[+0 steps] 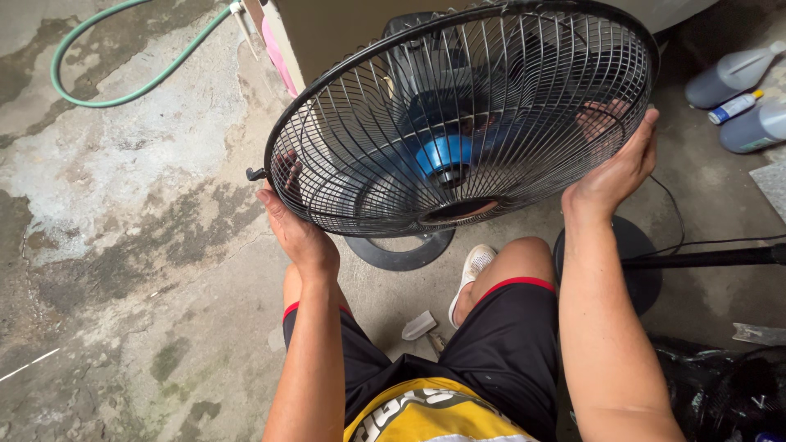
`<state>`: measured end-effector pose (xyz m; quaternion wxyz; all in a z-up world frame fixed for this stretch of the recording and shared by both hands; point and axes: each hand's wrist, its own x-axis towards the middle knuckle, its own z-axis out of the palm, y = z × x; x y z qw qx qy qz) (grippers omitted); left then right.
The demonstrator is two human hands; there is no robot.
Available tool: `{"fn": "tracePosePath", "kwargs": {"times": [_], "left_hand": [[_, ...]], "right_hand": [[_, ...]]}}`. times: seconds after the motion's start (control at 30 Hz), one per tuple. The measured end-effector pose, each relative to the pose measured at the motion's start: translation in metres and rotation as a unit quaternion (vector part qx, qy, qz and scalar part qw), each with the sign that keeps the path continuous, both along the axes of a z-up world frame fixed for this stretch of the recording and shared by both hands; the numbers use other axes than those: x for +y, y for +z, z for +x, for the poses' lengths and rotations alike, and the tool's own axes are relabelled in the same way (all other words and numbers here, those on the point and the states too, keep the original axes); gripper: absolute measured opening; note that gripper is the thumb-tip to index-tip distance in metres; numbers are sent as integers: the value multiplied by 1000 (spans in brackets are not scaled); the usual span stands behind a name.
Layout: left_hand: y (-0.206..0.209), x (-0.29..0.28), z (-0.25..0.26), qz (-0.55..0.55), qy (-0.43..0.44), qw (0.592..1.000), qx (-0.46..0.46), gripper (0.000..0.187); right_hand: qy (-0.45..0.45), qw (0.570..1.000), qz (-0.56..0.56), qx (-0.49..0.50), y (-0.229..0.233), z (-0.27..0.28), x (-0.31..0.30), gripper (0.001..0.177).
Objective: The person removes the front cage of a standing fan, then detaches and removes the fan blade from the motor shaft. The person is kneeling on the floor during the task.
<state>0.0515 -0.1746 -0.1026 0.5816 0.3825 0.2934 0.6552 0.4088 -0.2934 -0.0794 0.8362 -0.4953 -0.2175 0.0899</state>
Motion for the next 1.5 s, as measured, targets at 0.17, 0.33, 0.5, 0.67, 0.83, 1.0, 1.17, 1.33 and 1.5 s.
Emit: {"fn": "tracePosePath", "kwargs": {"times": [0.17,0.33,0.5,0.67,0.83,1.0,1.17,1.33,1.5], "left_hand": [[3,-1,1,-4,-3,1000,-5,68],[2,0,1,-6,-2,1000,-9,68],[-1,1,0,-5,-2,1000,-4,69],[-1,1,0,-2,-5,1000,-2,68],[-5,5,1,18,-5,1000,-2,67],[-10,8,-4,25,32,999,11,70],[-11,7,-4,29,45,998,19,73],[-12,6,-4,45,50,997,26,73],[-14,7,-4,56,60,996,24,72]], "right_hand": [[2,1000,2,-10,3,-2,0,62],[-2,1000,-6,-16,6,-6,0,58],[-4,1000,-19,-14,10,-10,0,55],[1,999,-28,-35,14,-13,0,56],[-11,1000,-27,-4,21,-19,1,56],[15,995,-3,-98,24,-17,-4,71],[21,996,10,-82,20,-12,-9,67],[32,997,32,-61,17,-11,-10,62],[-1,996,-4,-88,17,-10,-10,64]]}}
